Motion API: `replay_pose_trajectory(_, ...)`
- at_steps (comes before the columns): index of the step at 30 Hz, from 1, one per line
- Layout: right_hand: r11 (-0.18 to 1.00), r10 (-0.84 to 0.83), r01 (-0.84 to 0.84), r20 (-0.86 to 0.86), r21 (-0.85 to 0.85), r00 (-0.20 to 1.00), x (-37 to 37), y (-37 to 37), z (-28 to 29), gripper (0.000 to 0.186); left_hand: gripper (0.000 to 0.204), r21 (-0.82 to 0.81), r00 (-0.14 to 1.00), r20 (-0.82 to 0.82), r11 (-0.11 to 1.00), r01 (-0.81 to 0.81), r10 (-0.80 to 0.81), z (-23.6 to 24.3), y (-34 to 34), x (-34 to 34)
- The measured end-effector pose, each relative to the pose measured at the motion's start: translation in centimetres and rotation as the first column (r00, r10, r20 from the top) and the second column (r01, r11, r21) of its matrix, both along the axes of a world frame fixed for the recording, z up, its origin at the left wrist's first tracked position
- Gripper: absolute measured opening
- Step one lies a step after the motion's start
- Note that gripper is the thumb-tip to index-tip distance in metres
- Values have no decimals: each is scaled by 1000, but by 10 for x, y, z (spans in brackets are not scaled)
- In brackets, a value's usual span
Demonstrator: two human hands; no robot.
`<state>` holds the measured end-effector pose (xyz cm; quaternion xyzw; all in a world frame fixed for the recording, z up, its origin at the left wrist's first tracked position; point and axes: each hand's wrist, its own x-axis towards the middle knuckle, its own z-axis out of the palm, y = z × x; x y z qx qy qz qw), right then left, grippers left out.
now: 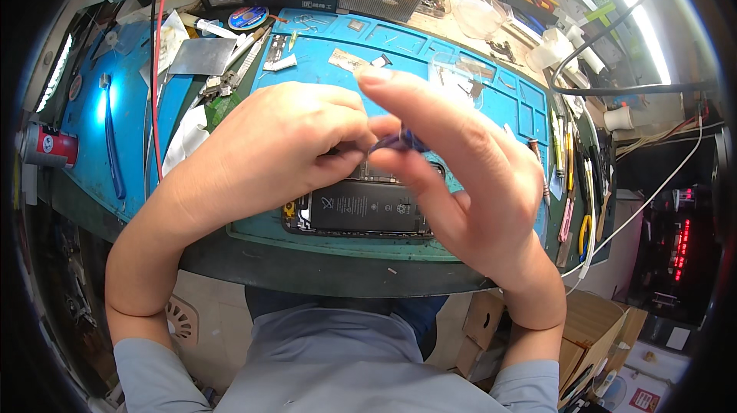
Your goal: The person uses a screwdriver and tweezers to remove and reattach small components on a disassembled smartphone motherboard. The person repeatedly picks up tiny parts, places them on the board, and secures them with tools.
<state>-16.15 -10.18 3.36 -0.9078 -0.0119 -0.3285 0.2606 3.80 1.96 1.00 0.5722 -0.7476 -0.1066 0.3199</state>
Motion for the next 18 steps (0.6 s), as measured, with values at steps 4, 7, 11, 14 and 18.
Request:
replay_pose_trajectory(4, 999, -29, 28, 46, 37, 999, 4, 2, -5, 66, 8, 21, 1000, -12, 1000, -2, 2, 0, 1, 1)
replay_pose_trajectory(7, 997, -25, 17, 102, 75, 995, 8, 4, -10, 65, 8, 13, 1000, -5, 1000, -9, 9, 0, 0, 0)
replay_pose_trajectory(11, 999, -22, 17, 141, 37, 990, 7, 3, -11, 64, 6, -7, 1000, -2, 1000, -6, 6, 0, 0, -1)
replay_pose_trajectory(14, 1000, -15, 16, 161, -5, 987, 6, 0, -12, 63, 6, -20, 1000, -23, 1000, 5, -6, -3, -1, 0)
replay_pose_trajectory(18, 998, -6, 16, 153, -65, 988, 6, -1, -7, 62, 6, -23, 1000, -29, 1000, 9, -9, -3, -1, 0)
